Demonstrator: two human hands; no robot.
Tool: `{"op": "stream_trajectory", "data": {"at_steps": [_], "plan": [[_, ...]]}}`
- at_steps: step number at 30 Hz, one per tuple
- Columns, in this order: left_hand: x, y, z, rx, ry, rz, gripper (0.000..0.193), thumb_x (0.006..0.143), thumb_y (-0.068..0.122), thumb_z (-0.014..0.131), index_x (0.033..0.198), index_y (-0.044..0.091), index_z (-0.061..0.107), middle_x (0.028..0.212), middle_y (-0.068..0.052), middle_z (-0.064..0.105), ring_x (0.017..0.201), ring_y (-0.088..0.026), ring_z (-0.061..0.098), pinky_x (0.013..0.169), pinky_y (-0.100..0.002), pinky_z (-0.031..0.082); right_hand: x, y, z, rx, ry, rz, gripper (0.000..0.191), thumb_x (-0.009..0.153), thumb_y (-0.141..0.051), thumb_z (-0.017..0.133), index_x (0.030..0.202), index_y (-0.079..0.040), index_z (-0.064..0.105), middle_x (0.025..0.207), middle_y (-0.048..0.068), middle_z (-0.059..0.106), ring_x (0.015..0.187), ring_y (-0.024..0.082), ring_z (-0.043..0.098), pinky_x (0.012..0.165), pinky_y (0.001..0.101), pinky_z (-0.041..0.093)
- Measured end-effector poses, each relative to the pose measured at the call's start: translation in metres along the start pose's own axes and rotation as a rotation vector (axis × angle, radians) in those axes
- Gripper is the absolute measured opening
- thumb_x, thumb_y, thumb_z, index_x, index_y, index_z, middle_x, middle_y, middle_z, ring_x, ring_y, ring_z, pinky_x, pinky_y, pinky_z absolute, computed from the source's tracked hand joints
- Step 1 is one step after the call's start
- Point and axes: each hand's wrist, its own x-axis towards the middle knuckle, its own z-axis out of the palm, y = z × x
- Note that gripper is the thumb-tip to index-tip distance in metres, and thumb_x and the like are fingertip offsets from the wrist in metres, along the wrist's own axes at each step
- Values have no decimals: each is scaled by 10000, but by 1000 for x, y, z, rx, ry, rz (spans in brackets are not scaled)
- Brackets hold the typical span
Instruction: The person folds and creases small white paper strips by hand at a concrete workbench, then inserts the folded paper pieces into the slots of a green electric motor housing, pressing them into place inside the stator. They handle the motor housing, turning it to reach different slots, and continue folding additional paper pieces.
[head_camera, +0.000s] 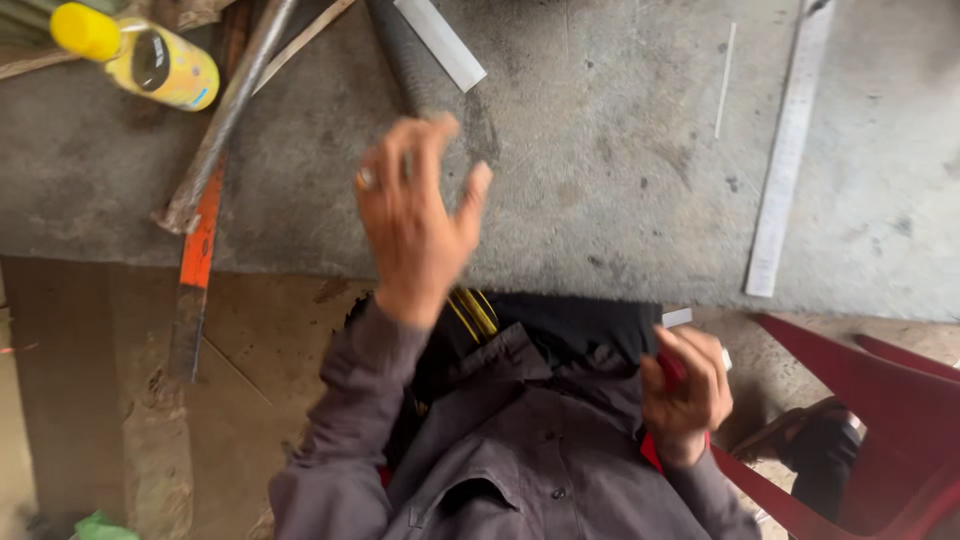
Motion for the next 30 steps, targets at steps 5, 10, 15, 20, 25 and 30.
{"op": "stream_trajectory", "data": {"at_steps": [5,10,15,20,25,30], "plan": [[32,-30,13,58,24,-84,765,1000,579,728,1480,71,416,1048,-98,627,861,-210,639,698,-382,529,102,-60,6,308,-167,-231,368,1012,-324,718,1246,-47,653,1229,119,710,1164,276,700,969,375,584],[32,-43,20,140,-34,-93,729,1003,450,681,1568,108,372,887,-32,608,652,-143,600,579,-319,522,68,-107,25,1181,-1144,-3,816,1055,-685,334,1452,11,488,1501,224,501,1432,428,420,1193,534,286],[44,-81,4,193,-130,-331,555,1109,374,629,1540,106,407,985,-55,641,641,-132,614,525,-284,521,45,-80,20,548,-1406,125,642,1021,-553,497,1383,-37,617,1403,175,658,1295,327,622,1087,440,475],[48,-86,-6,377,210,-137,618,955,506,670,1426,143,502,1233,-120,681,1089,-232,630,849,-372,532,97,-48,14,365,-727,52,426,872,-218,784,1255,-62,682,1154,72,776,1017,195,763,871,331,616],[53,-56,11,-100,-139,120,468,1070,486,674,1377,138,611,1323,-70,665,1240,-243,571,1015,-478,465,185,-29,70,-65,-277,-214,343,975,-117,836,1281,-72,689,1158,107,723,979,221,704,782,348,568],[72,-49,37,-11,-99,354,482,1077,529,588,1333,126,652,1356,-66,653,1339,-293,514,1081,-523,410,262,20,130,-333,-53,-474,511,1040,-235,811,1447,-39,571,1404,123,624,1230,263,624,1002,388,554]]}}
